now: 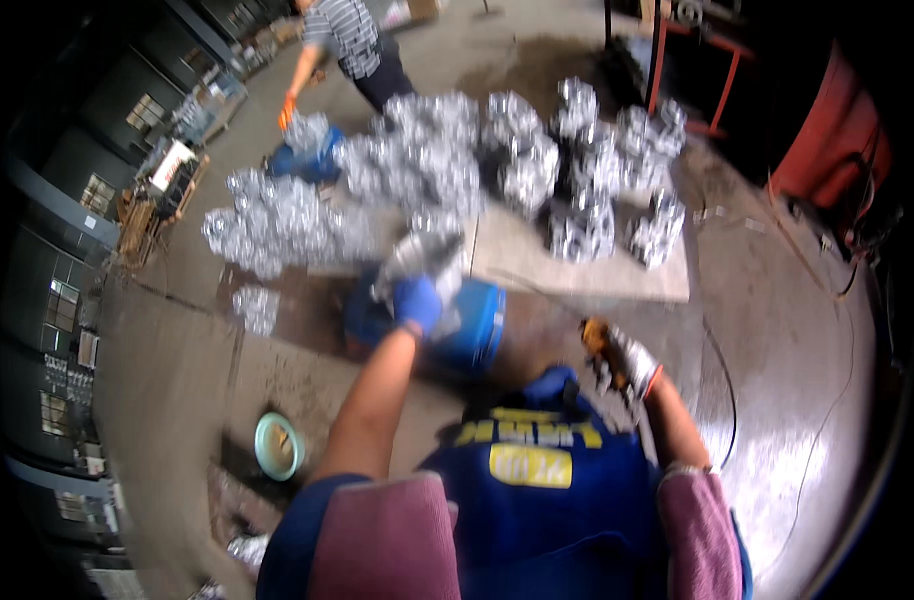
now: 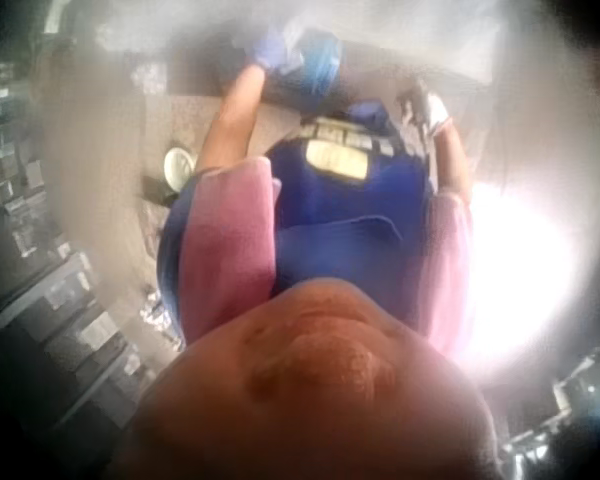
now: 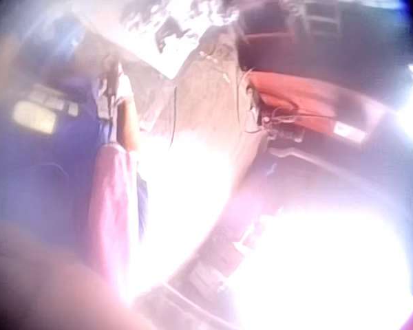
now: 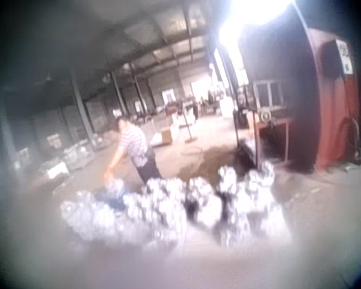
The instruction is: The person uses an air-powered tool to clean or dry metal engine-related components placed on a blue barrel and a work surface, picking up and rotating the parts by hand while pointing the tool's nozzle into various crevices.
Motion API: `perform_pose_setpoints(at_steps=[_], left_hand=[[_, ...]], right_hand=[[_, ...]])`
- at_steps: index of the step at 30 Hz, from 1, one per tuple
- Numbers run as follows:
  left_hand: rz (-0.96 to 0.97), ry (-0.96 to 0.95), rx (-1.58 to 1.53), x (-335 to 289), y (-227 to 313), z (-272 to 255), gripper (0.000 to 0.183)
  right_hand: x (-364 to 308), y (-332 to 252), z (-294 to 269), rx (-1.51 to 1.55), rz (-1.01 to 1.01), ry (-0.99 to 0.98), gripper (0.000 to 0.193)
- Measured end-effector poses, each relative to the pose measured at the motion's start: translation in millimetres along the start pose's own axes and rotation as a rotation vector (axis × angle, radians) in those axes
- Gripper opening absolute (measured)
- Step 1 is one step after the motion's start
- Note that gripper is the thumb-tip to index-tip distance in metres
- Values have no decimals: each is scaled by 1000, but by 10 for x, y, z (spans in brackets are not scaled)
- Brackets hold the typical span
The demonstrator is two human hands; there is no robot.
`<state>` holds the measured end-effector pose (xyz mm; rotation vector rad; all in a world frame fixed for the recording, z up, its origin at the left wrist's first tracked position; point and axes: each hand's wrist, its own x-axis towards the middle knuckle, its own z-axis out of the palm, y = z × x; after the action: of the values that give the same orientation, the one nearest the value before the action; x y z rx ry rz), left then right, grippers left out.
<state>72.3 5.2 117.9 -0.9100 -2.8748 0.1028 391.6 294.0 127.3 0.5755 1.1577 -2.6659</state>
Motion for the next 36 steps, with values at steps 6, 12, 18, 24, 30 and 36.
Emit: perform_pose_setpoints(at_steps=[6,12,18,24,30,36], left_hand=[[37,37,-99,121,-79,97,18],[15,-67,-82,33,-26,-18,24],[19,-108,-67,-9,11,-122,21],[-18,-100,-93,7,7,-146,22],[9,-109,-95,-2,50,-235,22],[-52,-123,-123,-8,23,-233,23]], right_hand=[[33,243,-142,5,243,-100,48],[-14,248,119,97,338,-92,50],[89,375,82,291,419,-79,49],[130,359,51,206,409,-104,50],[192,428,-11,159,436,-46,46],[113,395,109,111,326,-67,41]])
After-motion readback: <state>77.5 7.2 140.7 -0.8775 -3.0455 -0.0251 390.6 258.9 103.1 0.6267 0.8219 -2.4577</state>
